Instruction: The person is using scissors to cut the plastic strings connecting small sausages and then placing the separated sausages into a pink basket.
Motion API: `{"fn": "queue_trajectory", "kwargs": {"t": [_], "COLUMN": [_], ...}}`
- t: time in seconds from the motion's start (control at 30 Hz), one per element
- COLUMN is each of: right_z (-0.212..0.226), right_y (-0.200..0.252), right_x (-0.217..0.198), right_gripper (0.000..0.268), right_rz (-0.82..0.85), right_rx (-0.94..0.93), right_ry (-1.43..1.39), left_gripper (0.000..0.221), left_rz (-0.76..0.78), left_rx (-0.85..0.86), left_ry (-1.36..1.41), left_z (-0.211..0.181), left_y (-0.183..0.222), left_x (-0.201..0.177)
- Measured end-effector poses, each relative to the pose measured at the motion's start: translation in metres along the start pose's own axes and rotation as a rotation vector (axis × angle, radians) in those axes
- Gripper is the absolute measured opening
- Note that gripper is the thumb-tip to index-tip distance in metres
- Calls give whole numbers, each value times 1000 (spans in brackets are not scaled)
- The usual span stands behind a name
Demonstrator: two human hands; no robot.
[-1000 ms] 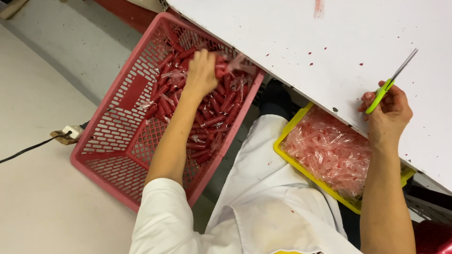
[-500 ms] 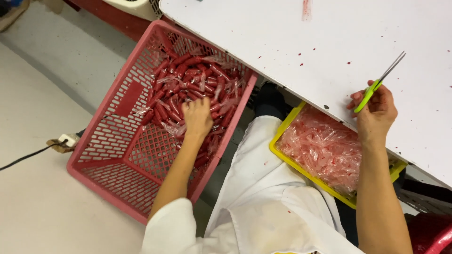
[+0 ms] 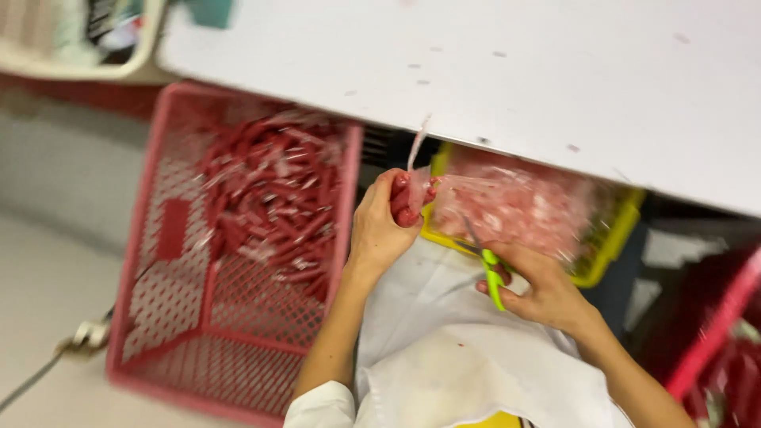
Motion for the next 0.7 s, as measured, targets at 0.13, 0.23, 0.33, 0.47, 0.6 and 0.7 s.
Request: {"fn": "queue_trajectory", "kwargs": {"t": [0.13, 0.23, 0.33, 0.47, 0.6, 0.7], "right_z": [27, 16, 12, -34, -105, -104], "right_y": [15, 32, 42, 63, 103, 110], "right_x": [-23, -40, -45, -42, -26, -22], "right_gripper": [56, 57, 55, 54, 52, 53], "right_rz": [-103, -167, -176, -198, -263, -307], "right_rx": [17, 43, 74, 158, 447, 564], "right_ry": [27, 42, -3, -139, -627, -744], "left_gripper": [78, 73, 67, 62, 58, 56], "left_rz": [245, 346, 416, 415, 402, 433], "left_rx": [223, 389, 528, 612, 608, 531], "left_ry": [-42, -156, -305, -407, -465, -431], "left_z": [-82, -109, -99, -96, -82, -76], "left_y": [13, 18, 22, 23, 19, 15], "left_x": [49, 72, 106, 117, 127, 121]}}
Point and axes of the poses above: each hand's wrist, its own y-axis away from the middle knuckle, its own x-axis out of the palm, z = x × y, the point moved 8 cm from there along -y, towards the middle knuckle, and after that the axes turned 11 degrees about -y, right-handed, at the moved point
